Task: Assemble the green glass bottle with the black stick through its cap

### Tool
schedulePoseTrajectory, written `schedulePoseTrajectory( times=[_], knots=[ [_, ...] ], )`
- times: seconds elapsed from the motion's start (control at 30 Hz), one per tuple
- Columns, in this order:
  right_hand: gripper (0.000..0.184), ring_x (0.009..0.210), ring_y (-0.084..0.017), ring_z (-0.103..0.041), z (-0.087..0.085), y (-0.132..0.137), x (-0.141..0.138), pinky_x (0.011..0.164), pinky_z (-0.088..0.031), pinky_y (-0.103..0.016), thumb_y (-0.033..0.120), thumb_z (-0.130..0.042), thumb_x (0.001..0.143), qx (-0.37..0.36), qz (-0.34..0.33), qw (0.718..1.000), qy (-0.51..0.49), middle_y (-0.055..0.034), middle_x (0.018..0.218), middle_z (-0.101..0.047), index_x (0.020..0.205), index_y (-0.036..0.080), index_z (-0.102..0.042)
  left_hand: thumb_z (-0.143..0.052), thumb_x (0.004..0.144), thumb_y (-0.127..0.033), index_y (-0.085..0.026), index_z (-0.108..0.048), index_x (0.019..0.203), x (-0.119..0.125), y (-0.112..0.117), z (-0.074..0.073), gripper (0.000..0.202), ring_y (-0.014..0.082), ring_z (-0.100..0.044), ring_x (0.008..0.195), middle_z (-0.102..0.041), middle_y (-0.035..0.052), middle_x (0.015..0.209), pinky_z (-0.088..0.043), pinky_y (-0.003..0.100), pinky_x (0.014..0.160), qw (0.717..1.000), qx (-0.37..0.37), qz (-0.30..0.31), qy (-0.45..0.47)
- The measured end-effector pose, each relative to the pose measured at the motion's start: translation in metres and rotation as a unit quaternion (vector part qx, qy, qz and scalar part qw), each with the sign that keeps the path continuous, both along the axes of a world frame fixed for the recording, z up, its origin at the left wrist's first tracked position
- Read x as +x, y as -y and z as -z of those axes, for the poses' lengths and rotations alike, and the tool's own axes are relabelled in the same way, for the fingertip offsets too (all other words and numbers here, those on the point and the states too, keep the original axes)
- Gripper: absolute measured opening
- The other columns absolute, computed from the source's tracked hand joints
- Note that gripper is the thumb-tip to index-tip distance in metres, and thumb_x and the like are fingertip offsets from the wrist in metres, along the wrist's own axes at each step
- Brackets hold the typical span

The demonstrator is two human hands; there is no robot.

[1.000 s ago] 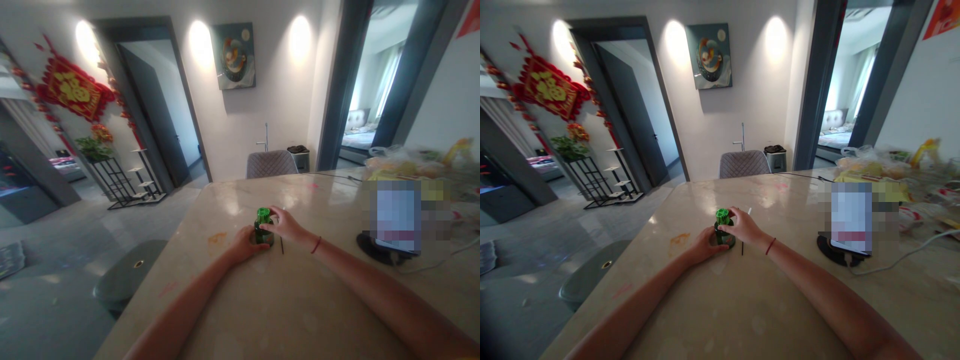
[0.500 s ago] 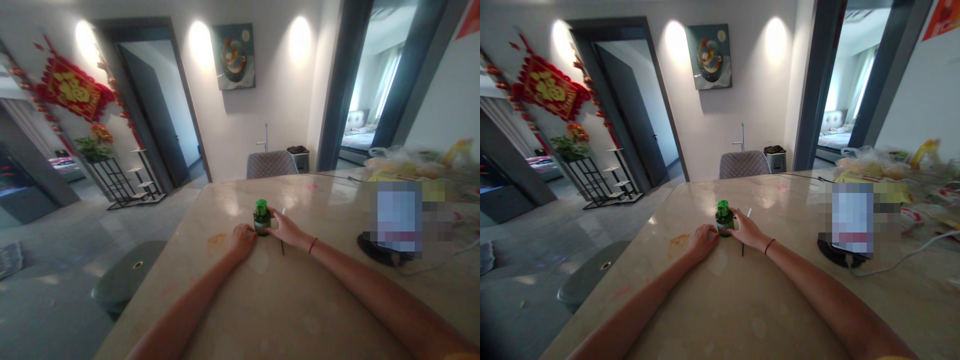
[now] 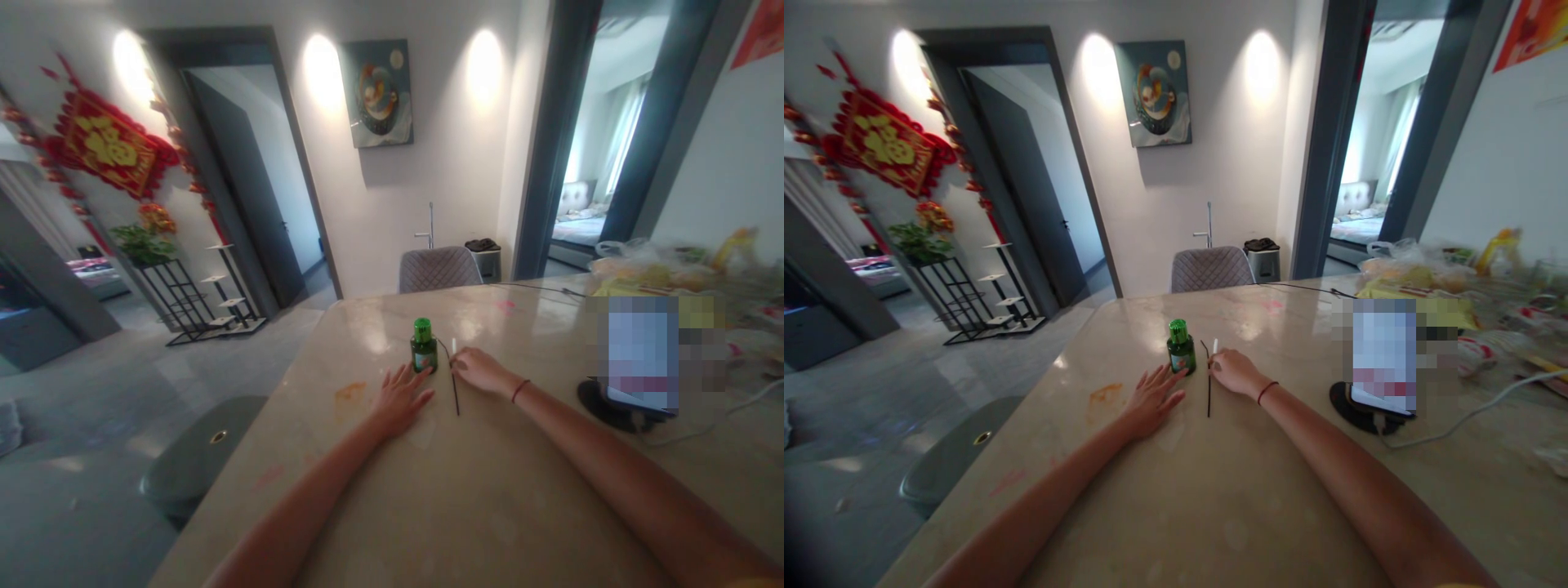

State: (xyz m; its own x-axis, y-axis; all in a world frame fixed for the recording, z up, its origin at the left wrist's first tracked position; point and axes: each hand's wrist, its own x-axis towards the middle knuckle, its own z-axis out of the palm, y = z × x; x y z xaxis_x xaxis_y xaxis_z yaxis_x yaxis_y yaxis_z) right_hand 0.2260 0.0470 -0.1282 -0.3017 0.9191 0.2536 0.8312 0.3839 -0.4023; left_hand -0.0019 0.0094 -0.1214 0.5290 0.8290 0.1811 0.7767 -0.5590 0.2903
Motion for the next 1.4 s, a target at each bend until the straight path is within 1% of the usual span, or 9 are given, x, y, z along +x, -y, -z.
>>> schedulePoseTrajectory(
  times=[0.23,0.4,0.57,0.63,0.73,0.83,0.93,1.2,1.4],
  knots=[
    [0.035,0.107,-0.024,-0.054,0.007,0.002,-0.004,0.093,-0.038,-0.036,0.037,-0.041,0.09,0.043,-0.017,0.997,0.062,-0.0159,0.116,-0.059,0.109,0.015,-0.06,-0.035,0.087,-0.051,-0.024,-0.044,0.13,0.0,-0.015,0.011,0.052,0.0252,-0.035,0.13,-0.045,0.0107,0.137,-0.02,0.049,0.107,0.998,0.006,-0.058,0.038],
    [0.042,0.113,-0.027,-0.05,0.016,0.001,-0.004,0.097,-0.034,-0.038,0.039,-0.036,0.09,0.025,-0.034,0.997,0.07,-0.0187,0.12,-0.055,0.114,0.012,-0.056,-0.038,0.085,-0.044,-0.02,-0.063,0.076,-0.003,-0.022,0.009,0.036,0.0203,-0.058,0.089,-0.067,0.0079,0.09,-0.041,0.035,0.085,0.976,-0.009,-0.084,0.199],
    [0.047,0.113,-0.026,-0.049,0.005,-0.008,-0.001,0.097,-0.033,-0.039,0.053,-0.039,0.084,-0.016,-0.001,0.983,-0.183,-0.0141,0.118,-0.058,0.103,0.016,-0.061,-0.058,0.07,-0.047,-0.019,-0.047,0.065,-0.007,-0.023,0.003,0.031,0.0112,-0.045,0.055,-0.049,-0.0031,0.058,-0.035,0.023,0.053,0.938,-0.031,-0.158,0.306],
    [0.054,0.094,-0.022,-0.057,-0.012,-0.008,0.005,0.086,-0.041,-0.035,0.062,-0.033,0.083,-0.064,-0.003,0.93,-0.361,-0.0101,0.095,-0.066,0.084,0.018,-0.064,-0.065,0.06,-0.054,-0.02,-0.039,0.06,-0.011,-0.022,-0.002,0.043,0.0073,-0.035,0.046,-0.037,-0.0075,0.051,-0.027,0.02,0.046,0.908,-0.099,-0.151,0.378],
    [0.065,0.053,-0.013,-0.052,-0.035,0.001,0.016,0.057,-0.044,-0.026,0.072,-0.025,0.079,-0.242,-0.106,0.78,-0.568,-0.0022,0.053,-0.054,0.053,0.018,-0.05,-0.051,0.058,-0.076,-0.021,-0.026,0.053,-0.019,-0.02,-0.011,0.061,0.0046,-0.019,0.039,-0.022,-0.0097,0.046,-0.016,0.019,0.039,0.835,-0.265,-0.071,0.476],
    [0.068,0.032,-0.007,-0.027,-0.038,0.01,0.025,0.036,-0.028,-0.02,0.076,-0.018,0.078,-0.39,-0.226,0.652,-0.61,0.0046,0.035,-0.025,0.039,0.019,-0.025,-0.032,0.057,-0.088,-0.021,-0.018,0.047,-0.025,-0.02,-0.018,0.069,0.0041,-0.011,0.038,-0.016,-0.0093,0.043,-0.01,0.018,0.037,0.752,-0.427,0.019,0.501],
    [0.069,0.028,-0.005,-0.016,-0.021,0.009,0.029,0.031,-0.02,-0.018,0.079,-0.005,0.074,-0.495,-0.243,0.601,-0.579,0.0065,0.034,-0.015,0.04,0.021,-0.017,-0.023,0.059,-0.089,-0.021,-0.017,0.044,-0.027,-0.022,-0.017,0.069,0.0041,-0.009,0.036,-0.015,-0.0085,0.04,-0.006,0.019,0.036,0.716,-0.498,0.041,0.487],
    [0.068,0.029,-0.005,-0.012,0.003,-0.001,0.035,0.029,-0.014,-0.017,0.079,-0.005,0.074,-0.548,-0.191,0.593,-0.559,0.0065,0.032,-0.018,0.04,0.022,-0.017,-0.013,0.061,-0.089,-0.022,-0.02,0.042,-0.026,-0.025,-0.01,0.07,0.0046,-0.011,0.034,-0.016,-0.0075,0.038,-0.008,0.02,0.035,0.722,-0.498,0.018,0.48],
    [0.066,0.029,-0.006,-0.013,-0.012,0.003,0.025,0.03,-0.016,-0.019,0.076,-0.002,0.076,-0.48,-0.175,0.616,-0.6,0.0056,0.03,-0.019,0.041,0.023,-0.016,-0.03,0.074,-0.073,-0.015,-0.057,0.092,-0.012,-0.021,-0.001,0.066,0.0094,-0.044,0.046,-0.055,-0.0004,0.056,-0.031,0.02,0.042,0.801,-0.247,-0.127,0.53]
  ],
)
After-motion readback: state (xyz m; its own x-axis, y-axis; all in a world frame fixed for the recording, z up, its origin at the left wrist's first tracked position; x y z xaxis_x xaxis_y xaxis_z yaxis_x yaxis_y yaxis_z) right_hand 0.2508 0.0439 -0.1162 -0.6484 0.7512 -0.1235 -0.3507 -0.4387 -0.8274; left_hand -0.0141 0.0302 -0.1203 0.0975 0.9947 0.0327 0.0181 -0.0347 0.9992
